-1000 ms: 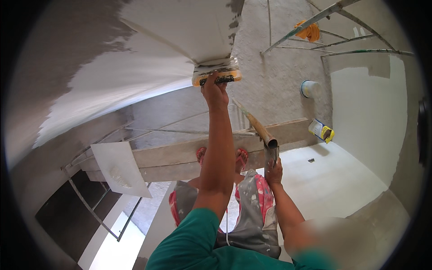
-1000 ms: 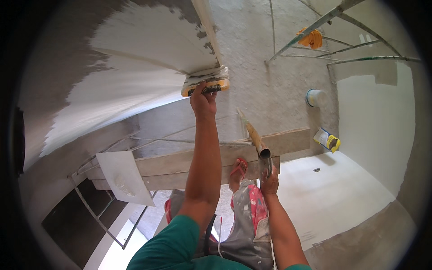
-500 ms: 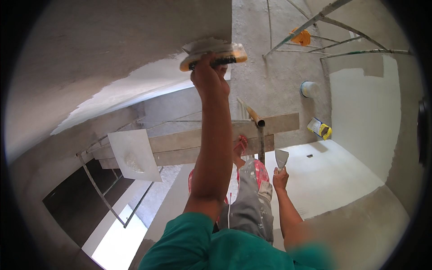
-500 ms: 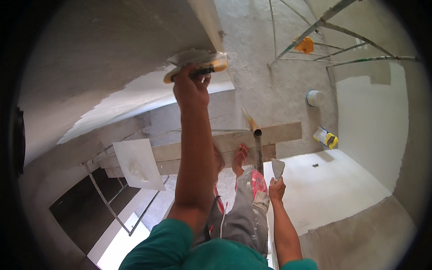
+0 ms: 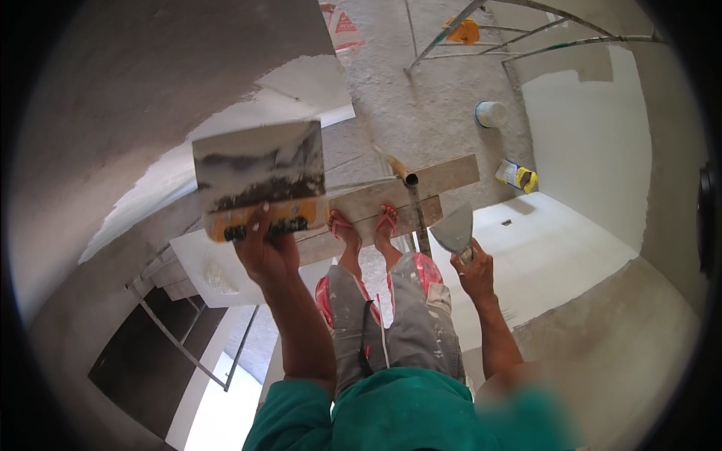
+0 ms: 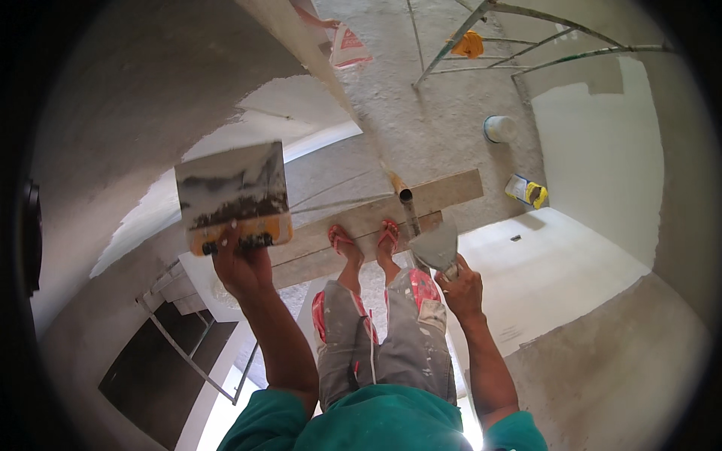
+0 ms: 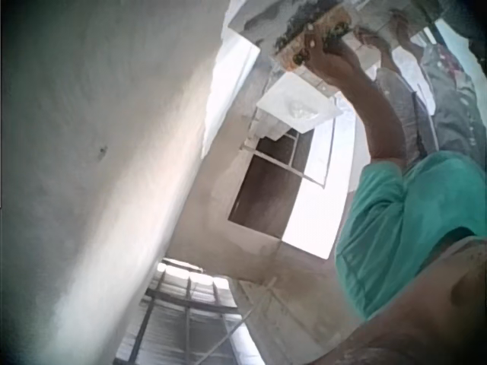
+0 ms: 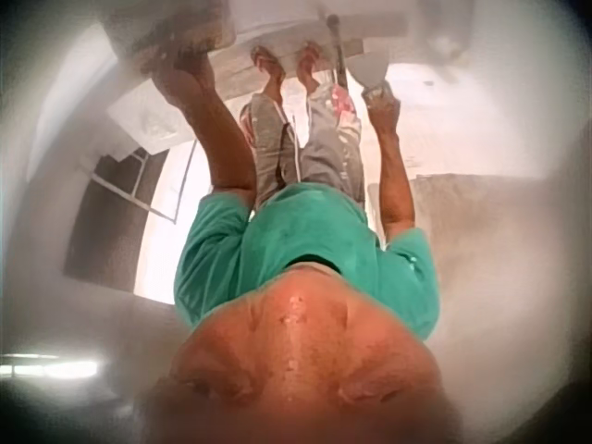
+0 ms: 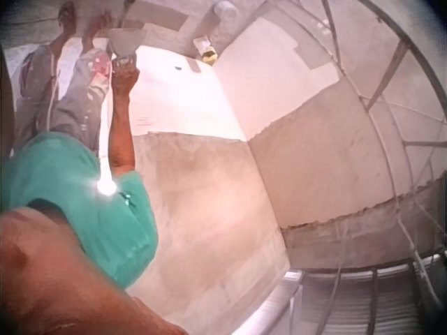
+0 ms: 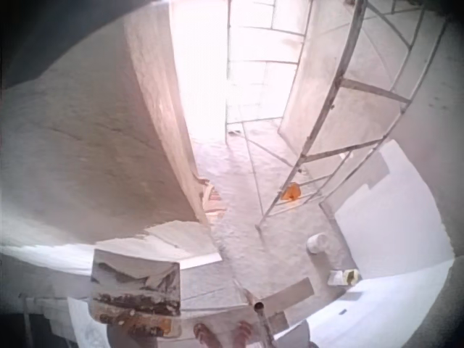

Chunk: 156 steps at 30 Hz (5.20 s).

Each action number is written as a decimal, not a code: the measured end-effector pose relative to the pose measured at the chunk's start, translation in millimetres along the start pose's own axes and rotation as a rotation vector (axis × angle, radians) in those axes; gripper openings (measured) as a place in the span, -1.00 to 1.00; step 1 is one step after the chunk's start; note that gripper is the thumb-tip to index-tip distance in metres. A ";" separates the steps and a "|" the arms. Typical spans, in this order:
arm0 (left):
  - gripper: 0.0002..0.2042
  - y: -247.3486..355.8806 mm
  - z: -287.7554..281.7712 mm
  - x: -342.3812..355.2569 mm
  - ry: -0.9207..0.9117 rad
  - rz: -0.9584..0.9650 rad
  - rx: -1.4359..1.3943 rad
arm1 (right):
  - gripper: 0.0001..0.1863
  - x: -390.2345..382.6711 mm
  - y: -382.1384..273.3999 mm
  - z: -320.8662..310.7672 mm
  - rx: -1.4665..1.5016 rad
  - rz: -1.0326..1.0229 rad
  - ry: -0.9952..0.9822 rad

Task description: The person stands on a scaffold and applies white plaster to a ceiling using a trowel and a hawk. They repeatedly scoop plaster from the hawk and spread it across the ceiling surface in smooth strokes.

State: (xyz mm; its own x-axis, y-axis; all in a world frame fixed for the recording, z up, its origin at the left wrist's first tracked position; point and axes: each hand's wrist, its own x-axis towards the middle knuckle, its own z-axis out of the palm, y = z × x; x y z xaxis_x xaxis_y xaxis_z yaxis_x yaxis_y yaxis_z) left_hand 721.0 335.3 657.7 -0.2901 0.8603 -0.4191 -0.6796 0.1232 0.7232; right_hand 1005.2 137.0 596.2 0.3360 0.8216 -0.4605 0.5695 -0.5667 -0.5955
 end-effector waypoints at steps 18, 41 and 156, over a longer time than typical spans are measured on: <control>-0.60 33.0 -19.7 -25.6 -0.774 0.365 0.952 | -0.29 55.4 -183.4 -40.7 -0.264 -0.285 -0.178; -0.54 2.3 0.8 -67.0 -0.021 -0.502 -0.145 | -0.26 85.4 -158.6 14.5 0.095 -0.882 0.070; -0.71 -537.4 -385.4 370.5 0.416 -0.245 -0.188 | -0.59 94.3 357.6 264.3 -0.304 -0.006 0.180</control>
State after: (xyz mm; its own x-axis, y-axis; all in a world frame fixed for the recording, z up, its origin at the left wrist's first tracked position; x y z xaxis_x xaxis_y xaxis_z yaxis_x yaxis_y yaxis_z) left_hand 719.0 397.2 -97.8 -0.3248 0.5436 -0.7740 -0.8591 0.1727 0.4818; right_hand 1042.2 -4.6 165.9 0.4428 0.8383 -0.3182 0.7605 -0.5391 -0.3620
